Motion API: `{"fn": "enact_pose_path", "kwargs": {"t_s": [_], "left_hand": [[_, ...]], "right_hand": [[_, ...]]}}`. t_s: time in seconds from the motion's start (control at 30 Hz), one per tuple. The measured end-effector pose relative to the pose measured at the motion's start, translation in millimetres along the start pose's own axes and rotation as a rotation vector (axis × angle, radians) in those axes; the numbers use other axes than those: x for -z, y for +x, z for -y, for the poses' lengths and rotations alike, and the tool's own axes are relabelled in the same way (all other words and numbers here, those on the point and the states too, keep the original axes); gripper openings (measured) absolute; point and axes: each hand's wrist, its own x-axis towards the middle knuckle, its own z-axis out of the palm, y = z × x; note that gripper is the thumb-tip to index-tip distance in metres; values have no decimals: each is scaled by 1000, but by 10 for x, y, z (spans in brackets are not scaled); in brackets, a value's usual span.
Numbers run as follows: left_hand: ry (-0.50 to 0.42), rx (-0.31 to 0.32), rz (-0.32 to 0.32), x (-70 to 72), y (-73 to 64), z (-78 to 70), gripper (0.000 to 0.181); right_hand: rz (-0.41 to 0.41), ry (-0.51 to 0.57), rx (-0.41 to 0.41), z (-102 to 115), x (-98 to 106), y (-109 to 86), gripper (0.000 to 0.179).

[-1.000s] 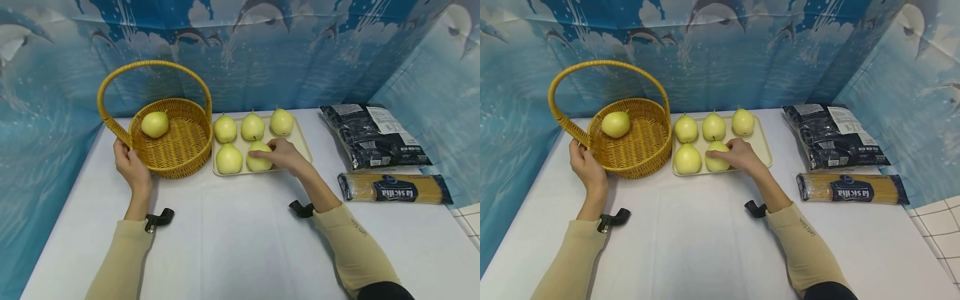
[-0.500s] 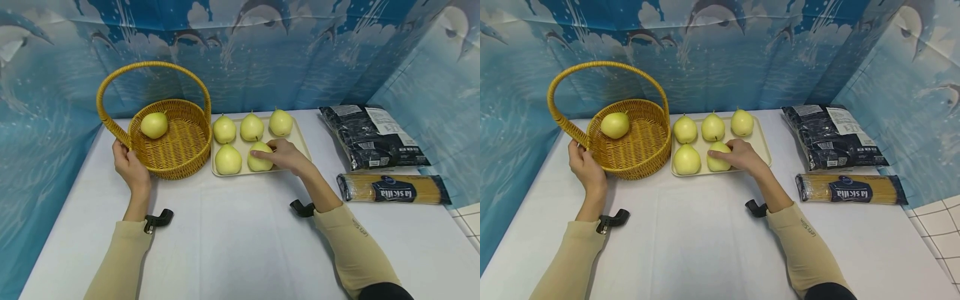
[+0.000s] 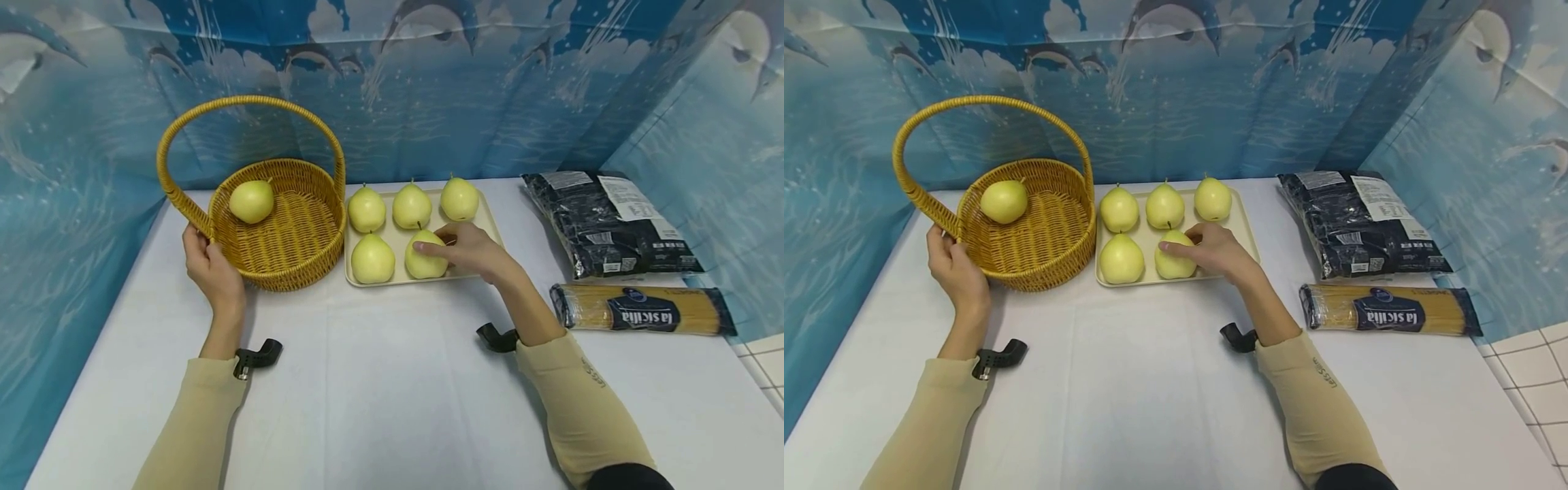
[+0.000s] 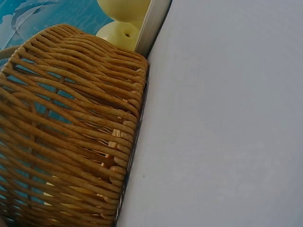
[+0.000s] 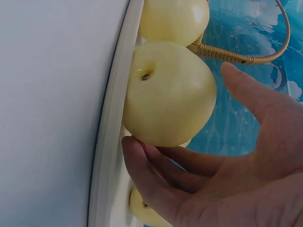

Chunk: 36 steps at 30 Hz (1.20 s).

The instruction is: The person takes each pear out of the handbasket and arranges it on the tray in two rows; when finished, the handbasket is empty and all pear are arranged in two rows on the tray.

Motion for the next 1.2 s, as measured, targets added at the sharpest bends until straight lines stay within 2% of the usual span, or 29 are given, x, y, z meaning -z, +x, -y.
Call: {"fn": "enact_pose_path", "kwargs": {"t_s": [0.13,0.37,0.63,0.87,1.2], "left_hand": [[1,-1,0,-4,1,-10,48],[-1,8,-4,5,-6,-10,49],[2,16,-9,3,-2,-9,49],[-3,12,1,-11,2,-20,49],[27,17,-8,14,2,-17,49]], "right_hand": [[-11,43,-12,1,37,-5,85],[-74,85,14,20,71,-31,77],[-185,159,106,36,90,-48,70],[-241,235,147,54,87,-56,66],[-302,268,311,144,-90,-58,63]]}}
